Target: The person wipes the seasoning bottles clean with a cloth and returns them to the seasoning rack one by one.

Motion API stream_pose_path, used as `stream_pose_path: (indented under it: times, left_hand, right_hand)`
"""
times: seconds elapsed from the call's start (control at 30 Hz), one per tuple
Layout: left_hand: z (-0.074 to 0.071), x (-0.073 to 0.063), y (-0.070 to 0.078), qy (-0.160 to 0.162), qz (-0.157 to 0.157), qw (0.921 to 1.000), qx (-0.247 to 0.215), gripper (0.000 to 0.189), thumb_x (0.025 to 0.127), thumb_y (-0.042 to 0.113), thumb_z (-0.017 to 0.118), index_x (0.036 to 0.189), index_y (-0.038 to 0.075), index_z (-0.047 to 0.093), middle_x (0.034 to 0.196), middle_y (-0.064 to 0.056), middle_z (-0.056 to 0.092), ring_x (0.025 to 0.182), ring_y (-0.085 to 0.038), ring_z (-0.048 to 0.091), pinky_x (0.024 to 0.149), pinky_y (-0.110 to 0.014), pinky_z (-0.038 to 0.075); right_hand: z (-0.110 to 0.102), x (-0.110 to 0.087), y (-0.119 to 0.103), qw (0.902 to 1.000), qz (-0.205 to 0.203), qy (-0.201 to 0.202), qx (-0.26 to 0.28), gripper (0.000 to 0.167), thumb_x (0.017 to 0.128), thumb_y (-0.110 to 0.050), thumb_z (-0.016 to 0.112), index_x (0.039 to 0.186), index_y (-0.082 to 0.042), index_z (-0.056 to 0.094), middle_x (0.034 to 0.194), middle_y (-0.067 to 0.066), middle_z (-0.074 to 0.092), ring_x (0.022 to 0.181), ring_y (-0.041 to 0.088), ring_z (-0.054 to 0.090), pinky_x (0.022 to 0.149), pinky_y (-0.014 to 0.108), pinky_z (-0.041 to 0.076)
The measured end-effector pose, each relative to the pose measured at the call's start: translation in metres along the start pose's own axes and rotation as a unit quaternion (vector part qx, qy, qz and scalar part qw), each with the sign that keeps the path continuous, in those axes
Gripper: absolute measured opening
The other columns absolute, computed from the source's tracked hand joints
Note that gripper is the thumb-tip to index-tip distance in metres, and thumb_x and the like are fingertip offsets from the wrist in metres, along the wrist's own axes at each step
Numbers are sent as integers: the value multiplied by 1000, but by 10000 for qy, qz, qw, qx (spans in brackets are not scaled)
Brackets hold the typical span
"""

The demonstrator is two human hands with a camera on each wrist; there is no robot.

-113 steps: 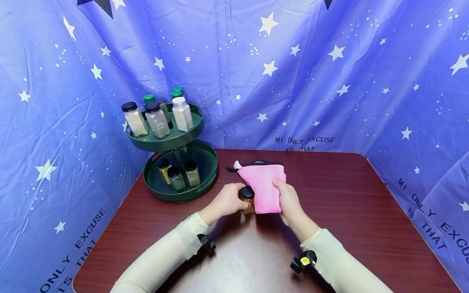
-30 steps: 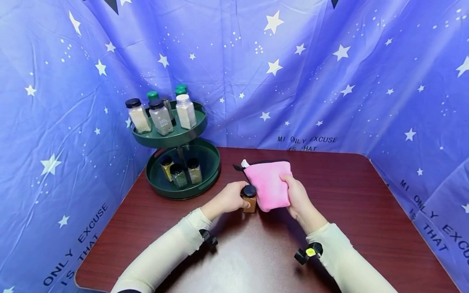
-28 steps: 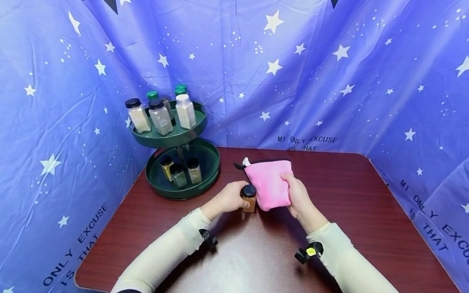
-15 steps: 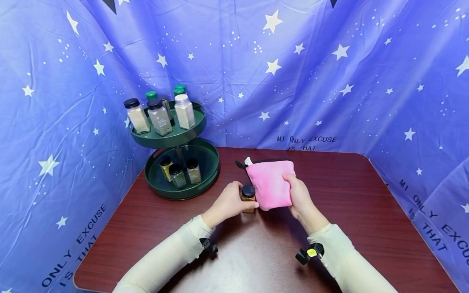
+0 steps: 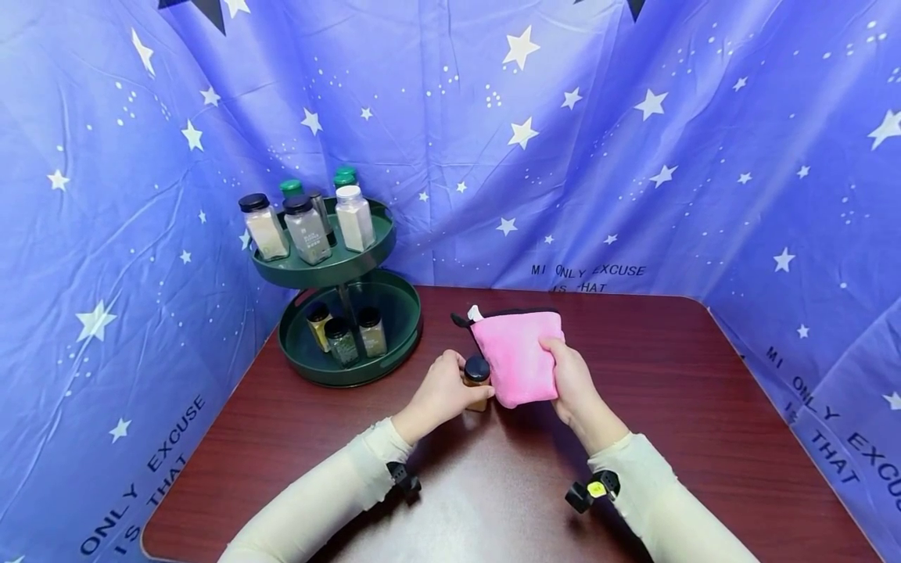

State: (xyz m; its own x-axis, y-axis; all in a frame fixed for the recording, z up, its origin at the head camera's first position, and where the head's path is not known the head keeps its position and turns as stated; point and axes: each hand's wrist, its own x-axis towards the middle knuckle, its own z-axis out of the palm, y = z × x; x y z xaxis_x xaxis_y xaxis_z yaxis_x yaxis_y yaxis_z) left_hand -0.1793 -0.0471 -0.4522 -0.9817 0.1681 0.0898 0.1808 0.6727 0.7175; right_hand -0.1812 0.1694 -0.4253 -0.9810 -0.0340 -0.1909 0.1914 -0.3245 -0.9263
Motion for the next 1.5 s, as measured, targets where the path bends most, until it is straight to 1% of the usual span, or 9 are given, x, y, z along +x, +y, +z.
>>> stream_pose_path:
  times: [0.2, 0.4, 0.53, 0.73, 0.97, 1.07, 1.23, 1.4, 1.5]
  left_hand:
    - [-5, 3, 1, -71, 125, 9998, 170, 51, 75, 36, 90, 99, 6, 57, 88, -4, 63, 83, -19, 60, 74, -33, 50]
    - [-11, 3, 2, -224, 230, 9993, 173, 42, 76, 27, 89, 99, 7, 60, 94, -5, 68, 90, -21, 65, 83, -36, 54]
    - [-13, 5, 1, -297, 445, 9983, 220, 41, 75, 23, 88, 102, 6, 63, 98, -6, 71, 93, -20, 66, 86, -35, 54]
    - [-17, 6, 0, -422, 758, 9962, 113, 46, 74, 12, 85, 113, -1, 65, 103, -9, 73, 92, -21, 67, 83, -34, 55]
    - [-17, 6, 1, -511, 660, 9965, 25, 46, 77, 17, 88, 114, 4, 65, 107, -8, 73, 97, -21, 68, 88, -36, 54]
    - [-16, 7, -1, -455, 609, 9971, 22, 44, 77, 23, 90, 110, 6, 67, 104, -6, 74, 96, -18, 67, 86, -34, 53]
    - [-15, 10, -3, -410, 626, 9971, 137, 36, 76, 22, 90, 104, 10, 71, 97, -1, 75, 90, -15, 66, 79, -30, 53]
    - [-15, 11, -4, -474, 680, 9964, 166, 31, 76, 21, 91, 98, 12, 71, 90, 2, 73, 83, -12, 63, 74, -27, 52]
    - [-15, 12, -3, -499, 741, 9959, 154, 31, 76, 22, 91, 98, 12, 72, 90, 3, 74, 81, -11, 63, 73, -26, 52]
  right_hand:
    - [1, -1, 0, 10000, -29, 18, 6, 22, 106, -26, 43, 96, -13, 58, 72, -4, 68, 63, 11, 67, 59, 30, 57]
    - [1, -1, 1, 10000, 18, 7, -8, 20, 106, -25, 43, 98, -13, 56, 73, -4, 68, 64, 11, 67, 59, 30, 57]
    - [2, -2, 1, 10000, -62, -9, -11, 21, 106, -25, 43, 96, -13, 57, 72, -4, 68, 64, 11, 67, 59, 30, 57]
    - [4, -3, 0, 9998, -160, -86, -37, 22, 106, -25, 43, 95, -13, 58, 72, -4, 68, 64, 11, 68, 59, 30, 57]
    - [5, -5, 2, 9997, -168, -173, -14, 22, 106, -25, 44, 95, -13, 59, 73, -3, 69, 65, 11, 68, 60, 31, 57]
    - [8, -6, 1, 9995, -229, -222, -38, 22, 106, -25, 45, 95, -13, 59, 73, -3, 69, 65, 11, 68, 60, 31, 58]
    - [15, -5, 3, 9994, -293, -196, -19, 21, 105, -22, 46, 94, -11, 60, 73, -2, 69, 66, 12, 68, 61, 31, 58]
    - [17, -1, 14, 9995, -310, -66, -38, 21, 104, -24, 45, 98, -9, 58, 73, -2, 70, 66, 12, 69, 60, 32, 58]
    - [13, 5, 28, 9991, -229, 90, -355, 21, 103, -23, 46, 99, -6, 57, 72, -2, 68, 65, 12, 68, 59, 31, 58]
